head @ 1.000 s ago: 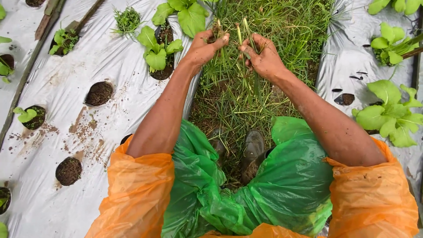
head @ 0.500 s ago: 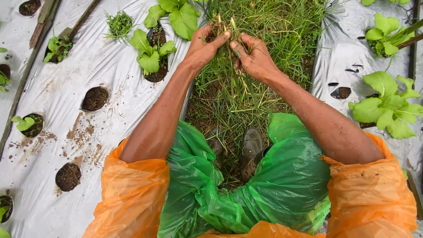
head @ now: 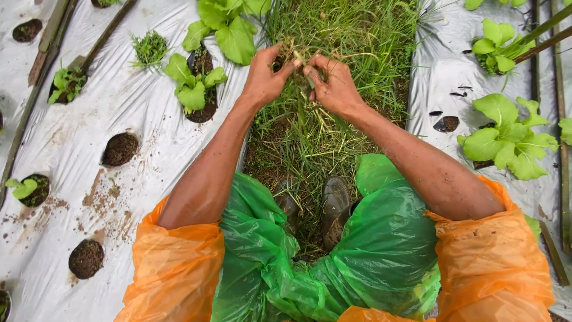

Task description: Hand-weeding and using a small hand tool to remove grass and weeds from a vegetable field with plastic mulch.

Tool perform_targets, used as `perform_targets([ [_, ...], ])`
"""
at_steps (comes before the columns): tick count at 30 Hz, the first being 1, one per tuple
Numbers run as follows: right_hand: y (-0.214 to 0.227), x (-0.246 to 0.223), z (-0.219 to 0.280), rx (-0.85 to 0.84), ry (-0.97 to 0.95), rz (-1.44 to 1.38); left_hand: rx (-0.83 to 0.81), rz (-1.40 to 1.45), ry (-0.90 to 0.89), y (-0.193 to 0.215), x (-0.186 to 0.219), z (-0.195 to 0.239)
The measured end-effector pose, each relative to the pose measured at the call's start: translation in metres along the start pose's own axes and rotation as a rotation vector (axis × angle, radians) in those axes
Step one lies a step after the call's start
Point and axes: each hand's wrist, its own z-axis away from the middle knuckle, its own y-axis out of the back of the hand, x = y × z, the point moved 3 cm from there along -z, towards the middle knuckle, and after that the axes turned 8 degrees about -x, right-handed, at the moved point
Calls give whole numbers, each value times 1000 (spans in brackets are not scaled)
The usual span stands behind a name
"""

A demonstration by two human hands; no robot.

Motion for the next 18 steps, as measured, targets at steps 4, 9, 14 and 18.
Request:
perform_targets([
  [4,-3,6,1,6,-62,-20,19,-246,-77,7,7,5],
  [9,5,3,9,46,237,87,43,-377,-283,11,6,8],
  [14,14,24,12,124,175,-53,38,-341,-148,-8,38,1],
  [18,32,43,10,115,97,-278,118,-383,-129,-27,75,5],
])
